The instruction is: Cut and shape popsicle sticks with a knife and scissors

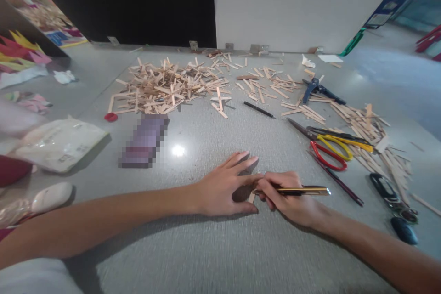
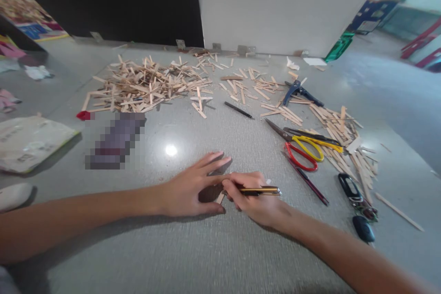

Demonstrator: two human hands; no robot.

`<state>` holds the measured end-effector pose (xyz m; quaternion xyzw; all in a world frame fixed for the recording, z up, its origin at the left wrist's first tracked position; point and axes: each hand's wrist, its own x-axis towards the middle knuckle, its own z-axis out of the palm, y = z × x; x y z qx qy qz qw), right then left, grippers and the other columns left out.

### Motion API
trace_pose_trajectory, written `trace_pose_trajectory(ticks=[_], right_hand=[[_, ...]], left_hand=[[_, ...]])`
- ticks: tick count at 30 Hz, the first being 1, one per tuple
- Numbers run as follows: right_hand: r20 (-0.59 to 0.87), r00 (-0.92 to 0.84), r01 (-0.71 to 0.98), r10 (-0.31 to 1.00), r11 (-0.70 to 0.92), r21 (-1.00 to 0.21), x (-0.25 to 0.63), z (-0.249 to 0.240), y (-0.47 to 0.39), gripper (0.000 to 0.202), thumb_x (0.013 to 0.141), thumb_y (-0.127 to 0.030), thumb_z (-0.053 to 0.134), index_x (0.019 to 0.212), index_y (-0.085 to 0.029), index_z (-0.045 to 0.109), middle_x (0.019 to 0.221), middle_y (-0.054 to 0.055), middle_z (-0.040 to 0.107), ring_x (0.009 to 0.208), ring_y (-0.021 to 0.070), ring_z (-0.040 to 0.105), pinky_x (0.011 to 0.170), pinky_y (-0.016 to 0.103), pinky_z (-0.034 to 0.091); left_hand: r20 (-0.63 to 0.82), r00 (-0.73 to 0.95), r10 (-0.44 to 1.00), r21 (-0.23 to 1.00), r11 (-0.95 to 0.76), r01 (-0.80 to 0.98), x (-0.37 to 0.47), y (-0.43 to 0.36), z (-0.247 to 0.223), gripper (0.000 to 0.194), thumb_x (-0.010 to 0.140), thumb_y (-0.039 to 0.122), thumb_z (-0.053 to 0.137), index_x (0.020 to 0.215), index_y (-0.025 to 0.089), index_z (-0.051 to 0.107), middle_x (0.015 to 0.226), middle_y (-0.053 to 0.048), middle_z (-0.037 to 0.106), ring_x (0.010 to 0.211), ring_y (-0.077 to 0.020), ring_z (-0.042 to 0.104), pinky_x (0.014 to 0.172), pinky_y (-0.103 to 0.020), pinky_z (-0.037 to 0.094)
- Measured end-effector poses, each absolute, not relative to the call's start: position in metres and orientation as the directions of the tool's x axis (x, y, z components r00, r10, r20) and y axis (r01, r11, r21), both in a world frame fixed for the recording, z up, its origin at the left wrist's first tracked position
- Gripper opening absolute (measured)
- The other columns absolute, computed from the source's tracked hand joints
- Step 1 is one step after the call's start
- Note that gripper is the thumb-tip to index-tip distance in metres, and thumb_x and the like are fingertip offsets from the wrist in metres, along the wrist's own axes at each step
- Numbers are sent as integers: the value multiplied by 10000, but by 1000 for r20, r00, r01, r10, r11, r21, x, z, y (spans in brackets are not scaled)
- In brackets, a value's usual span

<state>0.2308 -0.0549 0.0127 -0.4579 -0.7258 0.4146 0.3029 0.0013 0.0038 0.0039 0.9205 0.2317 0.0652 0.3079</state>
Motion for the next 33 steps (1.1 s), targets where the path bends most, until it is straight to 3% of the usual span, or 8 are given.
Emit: trace_pose_trajectory(ticks=[9, 16, 19, 24, 29, 33], right_hand=[[150, -437, 437, 887, 355, -826, 232, 12, -55, 418, 1145, -314, 509, 745, -230, 597, 578, -84, 559, 477, 88, 502, 527, 229, 388], [220, -470, 468, 855, 453, -759, 231, 10, -55, 537, 1192, -495, 435, 775, -229, 646, 659, -36, 632, 561, 132, 541, 577, 273, 422], [236, -481, 473, 845, 477, -741, 230, 12, -56, 573, 1200, -516, 405, 778, -230, 667, 656, -33, 628, 571, 139, 549, 594, 279, 433], [247, -483, 472, 840, 487, -735, 228, 8, -57, 523, 1206, -426, 416, 799, -229, 680, 684, -25, 654, 598, 139, 581, 631, 266, 461], [254, -483, 471, 838, 494, -731, 231, -1, -58, 504, 1205, -389, 418, 805, -226, 677, 709, -16, 684, 615, 140, 601, 649, 266, 468], [256, -498, 468, 829, 505, -725, 232, -2, -57, 552, 1209, -454, 396, 797, -231, 689, 696, -16, 655, 610, 146, 583, 643, 276, 462]], left_hand=[[-17, 885, 465, 595, -707, 383, 2, 4, 5, 864, 951, 687, 799, 1656, 248, 563, 1805, -192, 358, 1715, -459, 204, 1354, -705, 268], [6, 880, 474, 587, -714, 381, 2, 1, 4, 726, 980, 603, 769, 1576, 209, 644, 1824, -217, 293, 1700, -492, 223, 1351, -720, 260], [0, 890, 456, 582, -724, 371, 2, 1, 5, 641, 1018, 667, 703, 1488, 231, 714, 1820, -216, 301, 1708, -496, 179, 1345, -744, 237], [-7, 894, 449, 595, -717, 364, 2, 3, 4, 781, 963, 825, 674, 1517, 275, 690, 1821, -191, 316, 1713, -491, 153, 1346, -748, 230], [21, 895, 447, 605, -718, 344, 2, 4, 2, 748, 956, 812, 697, 1495, 294, 718, 1821, -165, 327, 1711, -504, 148, 1344, -754, 233], [22, 891, 453, 590, -726, 354, 2, 2, 4, 750, 978, 804, 672, 1515, 281, 702, 1817, -177, 331, 1709, -501, 166, 1342, -753, 244]])
